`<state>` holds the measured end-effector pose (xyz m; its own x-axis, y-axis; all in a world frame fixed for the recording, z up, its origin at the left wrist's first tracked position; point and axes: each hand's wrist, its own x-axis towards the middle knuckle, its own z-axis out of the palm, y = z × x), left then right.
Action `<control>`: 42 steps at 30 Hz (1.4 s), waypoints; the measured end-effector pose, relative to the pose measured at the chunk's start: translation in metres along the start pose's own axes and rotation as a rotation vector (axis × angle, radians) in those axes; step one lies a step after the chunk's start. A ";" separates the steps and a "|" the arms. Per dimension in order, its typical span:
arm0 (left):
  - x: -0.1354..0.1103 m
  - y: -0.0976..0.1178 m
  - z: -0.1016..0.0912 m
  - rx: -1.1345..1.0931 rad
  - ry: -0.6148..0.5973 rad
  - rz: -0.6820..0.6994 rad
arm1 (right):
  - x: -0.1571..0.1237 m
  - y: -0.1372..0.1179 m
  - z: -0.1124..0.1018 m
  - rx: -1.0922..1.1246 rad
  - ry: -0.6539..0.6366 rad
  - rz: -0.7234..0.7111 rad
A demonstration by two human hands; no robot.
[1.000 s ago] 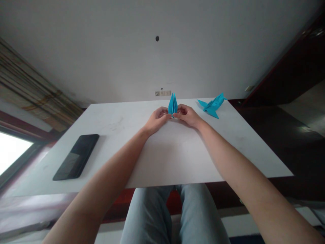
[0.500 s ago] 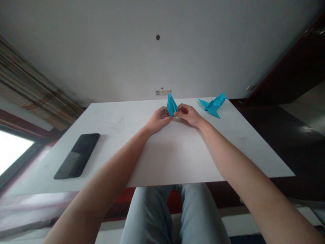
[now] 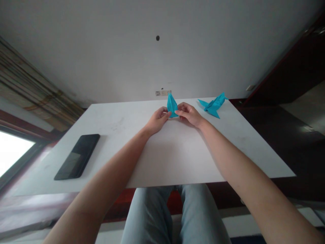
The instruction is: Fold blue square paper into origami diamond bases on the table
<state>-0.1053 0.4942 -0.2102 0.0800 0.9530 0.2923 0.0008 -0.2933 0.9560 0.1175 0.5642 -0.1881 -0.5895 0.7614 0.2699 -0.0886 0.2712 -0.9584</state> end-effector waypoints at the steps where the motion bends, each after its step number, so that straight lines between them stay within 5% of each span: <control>1: 0.000 0.000 0.000 -0.007 -0.007 -0.011 | 0.000 -0.002 0.001 0.010 -0.001 0.010; 27: -0.001 0.004 0.003 -0.017 0.040 -0.031 | 0.000 0.011 0.007 -0.182 0.107 -0.156; 42: 0.001 0.000 0.000 -0.002 0.036 -0.032 | 0.003 0.013 0.004 -0.233 0.002 -0.141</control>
<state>-0.1052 0.4954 -0.2097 0.0441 0.9641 0.2620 0.0009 -0.2623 0.9650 0.1116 0.5679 -0.2005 -0.5832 0.7075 0.3992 0.0176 0.5023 -0.8645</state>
